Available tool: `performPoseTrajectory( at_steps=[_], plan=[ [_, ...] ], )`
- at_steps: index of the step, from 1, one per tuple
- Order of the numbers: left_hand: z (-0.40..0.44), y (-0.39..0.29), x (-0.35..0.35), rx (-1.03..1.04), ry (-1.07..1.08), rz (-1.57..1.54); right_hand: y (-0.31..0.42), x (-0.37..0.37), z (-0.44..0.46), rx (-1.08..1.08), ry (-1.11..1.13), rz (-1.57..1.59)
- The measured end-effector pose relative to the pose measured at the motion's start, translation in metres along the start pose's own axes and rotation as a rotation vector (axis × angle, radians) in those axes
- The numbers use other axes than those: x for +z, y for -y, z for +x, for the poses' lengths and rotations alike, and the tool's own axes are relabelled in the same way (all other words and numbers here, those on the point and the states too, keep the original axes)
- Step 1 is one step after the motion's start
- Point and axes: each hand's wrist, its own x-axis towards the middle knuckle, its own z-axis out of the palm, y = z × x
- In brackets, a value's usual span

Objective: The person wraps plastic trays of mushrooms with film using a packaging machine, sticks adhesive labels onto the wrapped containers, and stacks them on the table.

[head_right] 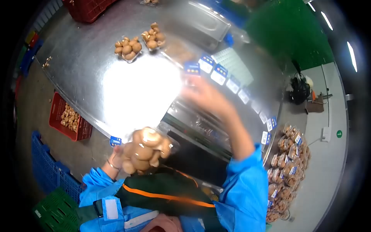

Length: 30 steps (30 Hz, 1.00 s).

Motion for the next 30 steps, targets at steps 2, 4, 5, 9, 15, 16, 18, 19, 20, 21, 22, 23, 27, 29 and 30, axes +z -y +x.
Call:
performPoseTrajectory(
  at_steps=[2, 4, 5, 9, 15, 16, 18, 19, 20, 21, 22, 23, 27, 29, 30],
  plan=[
    [0.001, 0.000, -0.005, 0.246, -0.117, -0.072, -0.039, -0.034, 0.082, -0.130, 0.080, -0.537],
    [0.004, -0.009, 0.004, 0.368, -0.171, -0.080, -0.039, -0.047, 0.126, 0.120, 0.356, -0.876],
    [0.006, -0.015, 0.009, 0.402, -0.169, -0.084, -0.037, -0.046, 0.141, 0.271, 0.490, -0.999],
    [0.011, -0.034, 0.007, 0.565, 0.001, -0.054, -0.043, -0.047, 0.145, 0.104, 0.564, -1.168],
    [0.023, -0.040, 0.018, 0.561, -0.167, -0.186, -0.006, -0.021, 0.026, -0.594, 0.221, -1.222],
    [0.024, -0.040, 0.021, 0.501, -0.170, -0.088, 0.016, -0.025, 0.006, -0.458, 0.272, -1.141],
    [0.033, -0.038, 0.022, 0.424, -0.088, -0.125, 0.052, -0.047, -0.023, -0.377, 0.191, -0.975],
    [0.036, -0.035, 0.022, 0.376, -0.081, -0.139, 0.087, -0.055, -0.037, -0.230, 0.146, -0.781],
    [0.042, -0.032, 0.018, 0.318, -0.131, -0.204, 0.109, -0.065, -0.047, -0.240, 0.211, -0.595],
    [0.049, -0.028, 0.030, 0.292, -0.121, -0.242, 0.129, -0.074, -0.050, -0.216, 0.368, -0.394],
    [0.056, -0.024, 0.040, 0.239, -0.086, -0.229, 0.136, -0.076, -0.053, -0.237, 0.486, -0.263],
    [0.062, -0.017, 0.048, 0.180, -0.046, -0.220, 0.138, -0.074, -0.056, -0.258, 0.596, -0.132],
    [0.075, 0.019, 0.064, -0.017, -0.117, -0.492, 0.137, -0.034, -0.061, -0.099, 0.656, -0.218],
    [0.076, 0.041, 0.082, -0.023, -0.173, 0.170, 0.108, -0.012, -0.070, -0.108, 0.511, -0.222],
    [0.078, 0.051, 0.093, -0.051, -0.145, 0.059, 0.095, -0.008, -0.081, -0.238, 0.352, -0.291]
  ],
)
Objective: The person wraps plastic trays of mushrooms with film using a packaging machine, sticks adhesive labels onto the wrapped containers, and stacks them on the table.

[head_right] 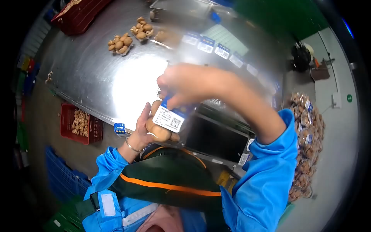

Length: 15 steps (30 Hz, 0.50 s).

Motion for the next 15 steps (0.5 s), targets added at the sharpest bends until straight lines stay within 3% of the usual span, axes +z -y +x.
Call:
performPoseTrajectory(
  at_steps=[1, 3, 5, 7, 9, 10, 11, 13, 14, 15],
  plan=[
    [0.001, 0.008, 0.006, -0.030, 0.027, -0.111, -0.008, 0.011, -0.012, -0.089, -0.159, -0.107],
    [0.005, 0.021, 0.007, -0.083, 0.074, -0.286, -0.011, 0.026, -0.042, 0.093, -0.568, -0.300],
    [0.013, 0.036, 0.012, -0.095, 0.079, -0.387, -0.028, 0.049, -0.071, 0.136, -0.937, -0.542],
    [0.024, 0.051, 0.024, -0.029, -0.031, -0.362, -0.004, 0.097, -0.090, 0.201, -0.847, -0.624],
    [0.036, 0.058, 0.029, -0.076, 0.017, -0.403, 0.024, 0.149, -0.108, 0.104, -0.589, -0.283],
    [0.047, 0.064, 0.025, -0.084, 0.096, -0.438, 0.030, 0.161, -0.124, -0.008, -0.575, -0.186],
    [0.054, 0.069, 0.034, -0.111, 0.007, -0.342, 0.033, 0.171, -0.139, -0.114, -0.562, -0.087],
    [0.064, 0.081, 0.059, -0.151, 0.017, -0.306, 0.013, 0.192, -0.191, -0.163, -0.694, 0.302],
    [0.077, 0.090, 0.058, -0.219, -0.030, -0.287, 0.011, 0.194, -0.209, 0.064, -1.020, 0.205],
    [0.086, 0.100, 0.070, -0.263, -0.085, -0.211, 0.012, 0.202, -0.213, 0.528, -1.362, 0.625]
  ],
)
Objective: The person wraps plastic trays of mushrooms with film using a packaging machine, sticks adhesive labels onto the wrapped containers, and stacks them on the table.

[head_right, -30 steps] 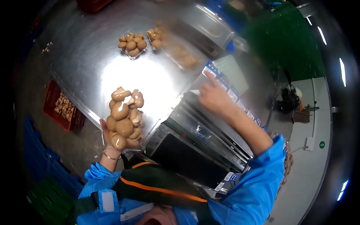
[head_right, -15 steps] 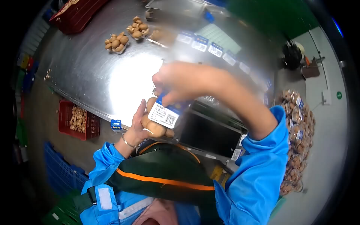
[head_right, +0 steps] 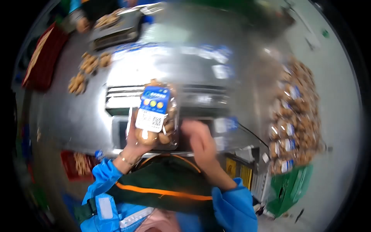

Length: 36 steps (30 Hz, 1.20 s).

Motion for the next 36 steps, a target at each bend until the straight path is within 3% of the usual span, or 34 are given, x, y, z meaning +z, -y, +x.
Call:
performPoseTrajectory(
  at_steps=[2, 3, 4, 5, 7, 9, 12, 14, 16, 18, 20, 22, 23, 24, 25, 26, 27, 28, 29, 30, 31, 32, 34, 36],
  plan=[
    [0.034, 0.022, 0.009, -0.078, 0.153, 0.378, -0.045, -0.007, 0.005, 0.328, -0.396, 0.578],
    [0.052, 0.044, 0.010, -0.068, 0.158, 0.706, -0.053, -0.023, 0.008, 0.369, -0.235, 1.118],
    [0.071, 0.064, 0.007, -0.015, 0.172, 1.035, -0.065, -0.035, -0.002, 0.498, -0.267, 1.325],
    [0.091, 0.072, 0.002, -0.096, 0.279, 1.171, -0.086, -0.051, -0.009, 0.452, -0.389, 1.337],
    [0.104, 0.087, 0.045, -0.009, 0.452, 1.608, -0.077, -0.091, 0.000, 0.331, -0.661, 1.276],
    [0.114, 0.090, 0.062, 0.055, 0.541, 1.820, -0.106, -0.167, -0.006, 0.075, -0.717, 1.262],
    [0.115, 0.073, 0.067, 0.140, 0.328, 1.924, -0.158, -0.307, -0.012, -0.102, -1.153, 0.721],
    [0.114, 0.062, 0.065, 0.189, 0.136, 1.805, -0.202, -0.399, -0.022, 0.137, -1.417, 0.232],
    [0.112, 0.049, 0.059, 0.265, 0.024, 1.786, -0.262, -0.466, -0.022, 0.262, -1.338, -0.482],
    [0.101, 0.035, 0.053, 0.377, -0.081, 1.749, -0.249, -0.464, -0.004, 0.748, -1.221, -0.875],
    [0.083, 0.009, 0.043, 0.489, -0.221, 1.660, -0.221, -0.456, 0.005, 1.032, -1.080, -1.122],
    [0.061, -0.027, 0.040, 0.660, -0.391, 1.700, -0.202, -0.440, 0.004, 1.118, -0.971, -1.229],
    [0.051, -0.055, 0.032, 0.747, -0.460, 1.618, -0.219, -0.451, -0.001, 1.117, -1.140, -1.205],
    [0.038, -0.087, 0.020, 0.843, -0.536, 1.528, -0.231, -0.457, -0.006, 1.022, -1.283, -1.204],
    [0.027, -0.121, 0.009, 0.928, -0.565, 1.549, -0.264, -0.477, -0.028, 0.760, -1.294, -1.611],
    [0.014, -0.154, -0.002, 1.026, -0.619, 1.569, -0.221, -0.445, -0.011, 0.655, -1.414, -1.345],
    [0.004, -0.183, -0.015, 1.090, -0.689, 1.526, -0.221, -0.441, -0.011, 0.467, -1.398, -1.415],
    [-0.003, -0.215, -0.033, 1.163, -0.768, 1.484, -0.188, -0.397, 0.007, 0.275, -1.343, -1.427],
    [-0.015, -0.250, -0.058, 1.188, -0.850, 1.442, -0.173, -0.386, 0.014, 0.329, -1.119, -1.128],
    [-0.023, -0.275, -0.075, 1.162, -1.035, 1.231, -0.191, -0.380, 0.014, -0.118, -1.124, -1.493],
    [-0.024, -0.303, -0.092, 1.112, -1.178, 1.139, -0.182, -0.357, 0.023, -0.149, -0.979, -1.388],
    [-0.025, -0.312, -0.095, 1.047, -1.178, 1.149, -0.162, -0.340, 0.033, -0.166, -0.838, -1.301],
    [-0.023, -0.344, -0.123, 1.073, -1.165, 1.254, -0.148, -0.327, 0.045, -0.119, -0.739, -1.524],
    [-0.015, -0.364, -0.122, 0.994, -1.192, 1.267, -0.147, -0.338, 0.049, 0.476, -0.816, -1.265]
  ],
)
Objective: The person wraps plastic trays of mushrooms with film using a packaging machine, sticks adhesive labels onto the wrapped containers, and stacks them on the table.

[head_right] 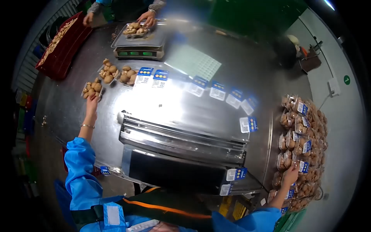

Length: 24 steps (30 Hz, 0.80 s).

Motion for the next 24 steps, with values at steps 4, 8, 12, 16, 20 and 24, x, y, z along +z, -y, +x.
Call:
performPoseTrajectory(
  at_steps=[4, 8, 12, 16, 20, 24],
  plan=[
    [0.087, 0.056, 0.008, 0.061, 0.121, 0.156, -0.144, 0.071, 0.063, 0.150, 0.395, -0.039],
    [0.085, 0.025, 0.057, -0.167, 0.290, -0.055, -0.092, 0.040, 0.030, 0.287, 0.291, 0.224],
    [0.172, 0.116, 0.110, 0.137, 0.289, 0.396, -0.090, -0.005, -0.022, 0.140, 0.293, -0.132],
    [0.158, 0.119, 0.137, -0.219, 0.377, -0.487, -0.054, -0.051, -0.060, 0.256, 0.422, -0.274],
    [0.211, 0.164, 0.141, -0.194, 0.303, -0.695, -0.025, -0.069, -0.071, 0.385, 0.417, -0.166],
    [0.209, 0.145, 0.127, -0.153, 0.233, -0.755, -0.059, -0.044, -0.085, 0.277, 0.280, -0.184]
  ],
)
